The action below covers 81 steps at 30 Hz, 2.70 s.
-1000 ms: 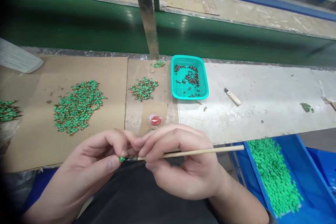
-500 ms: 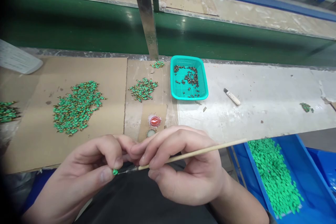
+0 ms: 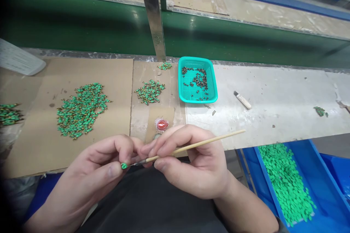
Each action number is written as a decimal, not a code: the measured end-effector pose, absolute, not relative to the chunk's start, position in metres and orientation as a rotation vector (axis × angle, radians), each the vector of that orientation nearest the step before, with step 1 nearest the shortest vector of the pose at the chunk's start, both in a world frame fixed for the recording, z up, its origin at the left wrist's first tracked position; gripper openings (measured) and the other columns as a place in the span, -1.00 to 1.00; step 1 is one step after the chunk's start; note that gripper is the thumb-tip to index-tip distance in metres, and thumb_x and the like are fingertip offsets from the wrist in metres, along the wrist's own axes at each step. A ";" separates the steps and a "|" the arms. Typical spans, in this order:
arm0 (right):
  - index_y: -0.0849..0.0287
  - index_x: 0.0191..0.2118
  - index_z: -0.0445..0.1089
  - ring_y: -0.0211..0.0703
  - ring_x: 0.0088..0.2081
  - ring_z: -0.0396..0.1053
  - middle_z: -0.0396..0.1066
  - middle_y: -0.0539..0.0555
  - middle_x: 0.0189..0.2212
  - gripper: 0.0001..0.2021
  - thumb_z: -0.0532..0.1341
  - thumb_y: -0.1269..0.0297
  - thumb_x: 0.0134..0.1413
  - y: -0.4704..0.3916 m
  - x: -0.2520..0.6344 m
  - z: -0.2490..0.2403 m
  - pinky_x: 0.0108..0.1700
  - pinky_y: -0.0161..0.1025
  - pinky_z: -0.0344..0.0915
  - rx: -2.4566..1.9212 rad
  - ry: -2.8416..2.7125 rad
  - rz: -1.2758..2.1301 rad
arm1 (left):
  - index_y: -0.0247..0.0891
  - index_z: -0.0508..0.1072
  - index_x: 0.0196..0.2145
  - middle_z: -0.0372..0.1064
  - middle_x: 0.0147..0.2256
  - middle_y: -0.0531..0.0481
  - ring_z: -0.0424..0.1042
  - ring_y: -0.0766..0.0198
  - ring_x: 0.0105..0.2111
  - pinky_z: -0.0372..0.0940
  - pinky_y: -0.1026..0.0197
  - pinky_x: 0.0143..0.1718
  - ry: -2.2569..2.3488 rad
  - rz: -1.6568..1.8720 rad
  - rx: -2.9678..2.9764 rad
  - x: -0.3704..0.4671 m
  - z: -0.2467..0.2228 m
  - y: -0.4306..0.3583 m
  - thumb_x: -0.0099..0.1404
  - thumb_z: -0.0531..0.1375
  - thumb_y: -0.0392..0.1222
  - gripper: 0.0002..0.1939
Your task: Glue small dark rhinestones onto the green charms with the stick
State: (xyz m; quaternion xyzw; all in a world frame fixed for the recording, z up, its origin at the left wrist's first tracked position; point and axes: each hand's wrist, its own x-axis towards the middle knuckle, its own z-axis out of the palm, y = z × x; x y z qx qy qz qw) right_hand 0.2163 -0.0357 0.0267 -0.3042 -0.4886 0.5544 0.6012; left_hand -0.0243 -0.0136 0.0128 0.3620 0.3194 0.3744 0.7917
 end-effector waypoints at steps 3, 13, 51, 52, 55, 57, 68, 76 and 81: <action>0.01 0.05 0.80 0.07 -0.02 0.87 0.80 0.10 -0.12 -0.70 0.57 0.58 0.39 -0.035 0.216 0.025 0.09 0.01 0.86 -0.708 -1.121 1.292 | -0.12 0.81 -0.23 0.83 -0.11 -0.14 0.77 0.00 -0.05 0.61 0.15 0.02 0.686 0.810 0.797 -0.025 0.012 -0.013 0.49 0.62 0.03 -0.77; 0.00 -0.01 0.75 0.10 -0.01 0.87 0.79 0.10 -0.13 -0.83 0.57 0.45 0.45 -0.035 0.215 0.022 0.07 0.05 0.86 -0.757 -1.121 1.296 | -0.11 0.81 -0.24 0.85 -0.11 -0.12 0.78 0.07 -0.06 0.63 0.21 0.01 0.675 0.830 0.799 -0.024 0.010 -0.009 0.48 0.62 0.05 -0.76; 0.13 0.30 0.62 0.12 0.17 0.70 0.66 0.21 0.27 -0.67 0.47 0.09 0.64 0.196 0.279 -0.033 0.22 0.15 0.72 -2.020 -2.248 0.630 | -0.05 0.74 -0.26 0.50 -0.39 0.03 0.41 0.18 -0.33 0.41 0.28 -0.28 1.091 0.917 0.923 -0.062 -0.039 0.018 0.37 0.65 0.27 -0.61; 0.13 0.28 0.63 0.10 0.14 0.70 0.67 0.20 0.25 -0.68 0.47 0.08 0.64 0.194 0.279 -0.033 0.20 0.13 0.72 -2.002 -2.223 0.637 | -0.06 0.74 -0.26 0.50 -0.38 0.02 0.42 0.18 -0.33 0.40 0.27 -0.28 1.077 0.907 0.927 -0.061 -0.037 0.018 0.37 0.65 0.26 -0.61; 0.18 0.09 0.65 0.03 0.00 0.70 0.71 0.14 0.04 -0.80 0.49 0.16 0.59 0.183 0.282 -0.027 0.12 0.06 0.70 -1.909 -2.090 0.638 | -0.08 0.75 -0.27 0.51 -0.39 0.02 0.42 0.18 -0.35 0.37 0.24 -0.30 1.051 0.923 0.920 -0.056 -0.027 0.017 0.35 0.66 0.27 -0.59; 0.17 -0.09 0.61 0.01 -0.13 0.66 0.69 0.10 -0.18 -0.93 0.44 0.32 0.51 0.165 0.286 -0.020 0.02 0.02 0.65 -1.813 -1.958 0.631 | -0.09 0.75 -0.28 0.51 -0.41 0.02 0.42 0.19 -0.37 0.36 0.23 -0.31 1.051 0.951 0.908 -0.051 -0.018 0.015 0.30 0.69 0.29 -0.56; 0.01 -0.30 0.63 -0.14 -0.34 0.59 0.65 -0.04 -0.36 -0.82 0.61 0.37 0.15 0.029 0.245 0.019 -0.27 -0.19 0.58 -1.068 -1.396 1.083 | -0.11 0.75 -0.28 0.51 -0.43 0.03 0.39 0.21 -0.37 0.32 0.22 -0.28 0.936 0.856 0.907 -0.035 -0.001 0.010 0.38 0.65 0.28 -0.57; 0.03 -0.25 0.72 -0.12 -0.30 0.73 0.78 0.02 -0.29 -0.87 0.60 0.41 0.21 0.008 0.226 0.015 -0.25 -0.22 0.68 -1.036 -1.309 1.227 | -0.13 0.73 -0.32 0.49 -0.46 0.04 0.36 0.22 -0.39 0.30 0.22 -0.31 0.915 0.837 0.896 -0.031 0.008 0.009 0.36 0.66 0.27 -0.56; -0.03 -0.25 0.72 -0.03 -0.31 0.71 0.77 0.03 -0.30 -0.93 0.54 0.30 0.29 0.004 0.230 0.008 -0.22 -0.10 0.69 -1.184 -1.355 1.120 | -0.14 0.73 -0.36 0.48 -0.47 0.03 0.37 0.22 -0.40 0.32 0.24 -0.34 0.983 0.867 0.896 -0.035 0.004 0.011 0.32 0.68 0.24 -0.56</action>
